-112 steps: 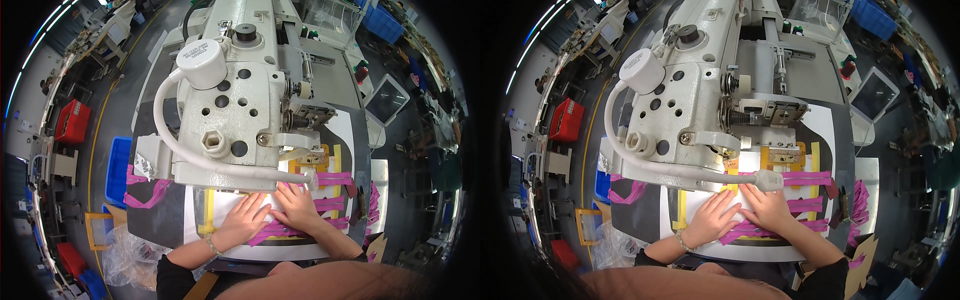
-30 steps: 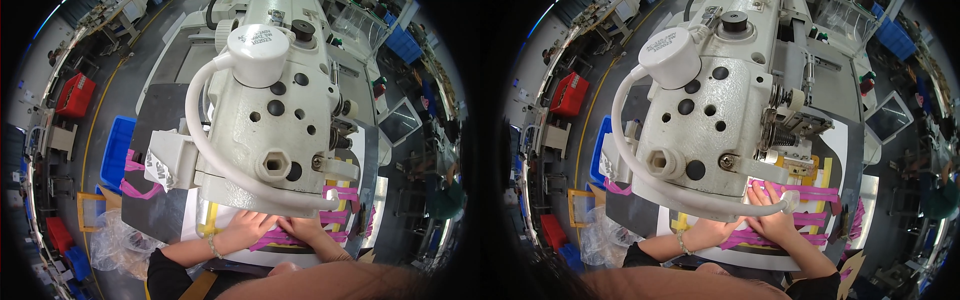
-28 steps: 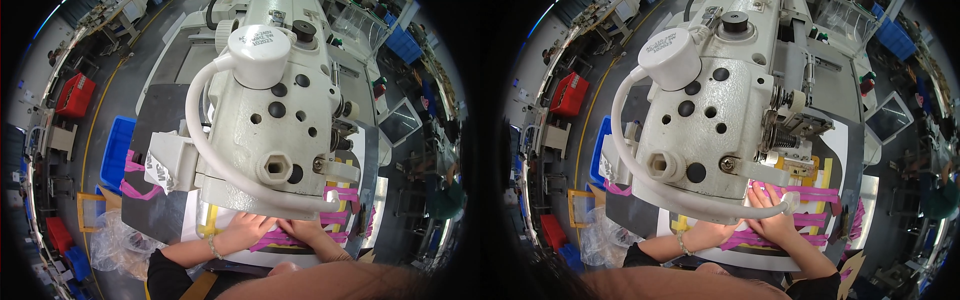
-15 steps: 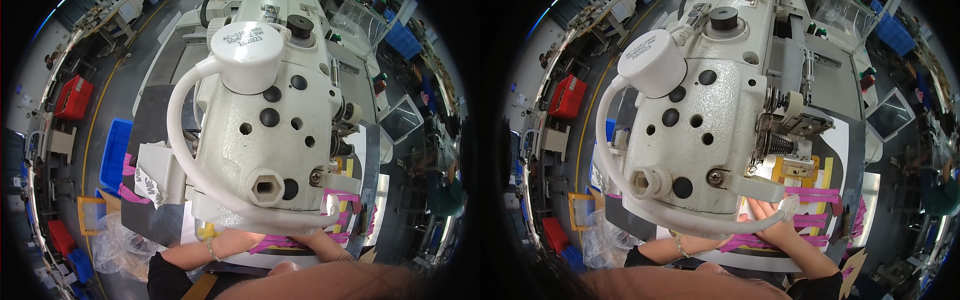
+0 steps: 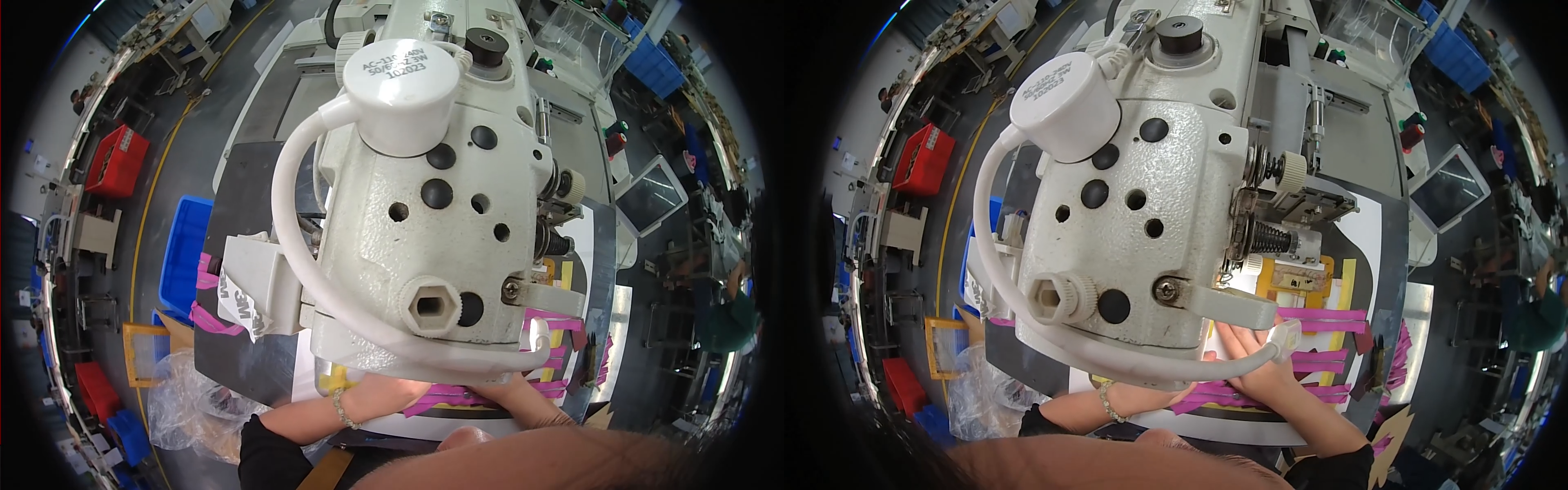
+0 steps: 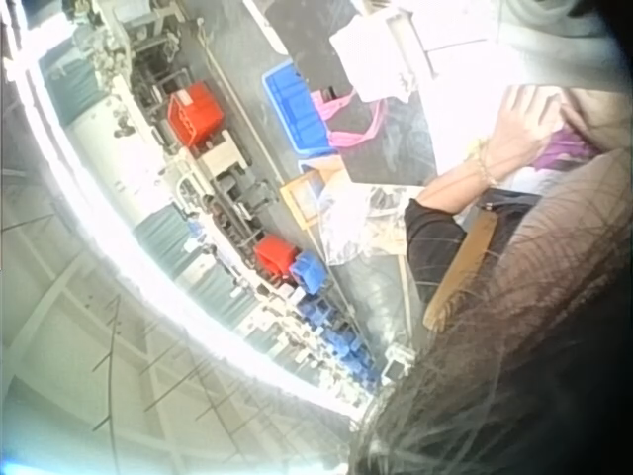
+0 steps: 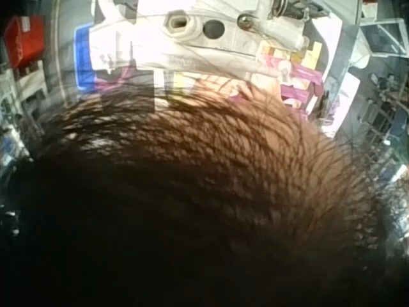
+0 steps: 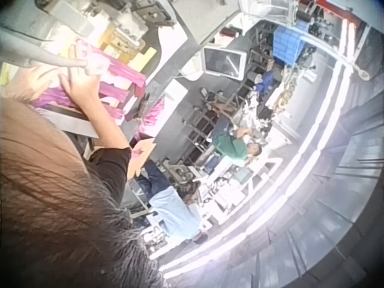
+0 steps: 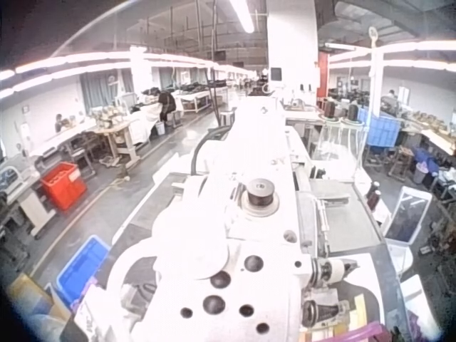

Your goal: The recorder is attaching or preparing zippers using a sewing machine in a leather goods workshop.

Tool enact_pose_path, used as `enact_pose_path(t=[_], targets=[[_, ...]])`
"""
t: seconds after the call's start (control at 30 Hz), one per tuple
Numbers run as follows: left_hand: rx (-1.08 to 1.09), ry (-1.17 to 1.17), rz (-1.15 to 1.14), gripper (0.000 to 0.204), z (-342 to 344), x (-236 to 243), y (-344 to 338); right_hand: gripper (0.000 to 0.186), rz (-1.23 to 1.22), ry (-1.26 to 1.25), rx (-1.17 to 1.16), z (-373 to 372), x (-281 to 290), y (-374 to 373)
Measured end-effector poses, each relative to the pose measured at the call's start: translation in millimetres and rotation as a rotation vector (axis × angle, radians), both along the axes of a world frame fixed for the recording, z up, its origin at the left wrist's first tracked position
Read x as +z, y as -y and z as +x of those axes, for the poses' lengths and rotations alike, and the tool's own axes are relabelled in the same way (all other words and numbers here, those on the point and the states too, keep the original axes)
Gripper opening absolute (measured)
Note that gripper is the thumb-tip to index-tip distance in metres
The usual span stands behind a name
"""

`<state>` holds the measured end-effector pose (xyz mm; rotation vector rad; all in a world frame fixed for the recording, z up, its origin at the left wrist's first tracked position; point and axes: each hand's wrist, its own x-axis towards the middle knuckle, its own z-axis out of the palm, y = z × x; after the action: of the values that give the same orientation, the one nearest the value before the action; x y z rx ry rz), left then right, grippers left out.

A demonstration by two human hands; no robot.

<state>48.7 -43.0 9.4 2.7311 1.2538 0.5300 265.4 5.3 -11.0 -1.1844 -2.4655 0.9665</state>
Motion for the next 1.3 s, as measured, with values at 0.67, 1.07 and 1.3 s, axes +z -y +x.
enact_pose_path(t=[0.67,1.07,1.3], targets=[[0.047,0.176,-0.095,0.028,0.3,-16.2,3.9,0.055,-0.011,0.090,0.085,5.7,-3.1,-2.8],[0.060,0.203,-0.070,0.032,2.0,-9.8,-0.3,0.045,-0.048,0.078,0.024,11.2,-23.2,4.1],[0.067,0.229,-0.083,0.027,4.3,-18.7,2.3,0.032,0.104,0.068,0.029,7.3,-17.4,-0.4]])
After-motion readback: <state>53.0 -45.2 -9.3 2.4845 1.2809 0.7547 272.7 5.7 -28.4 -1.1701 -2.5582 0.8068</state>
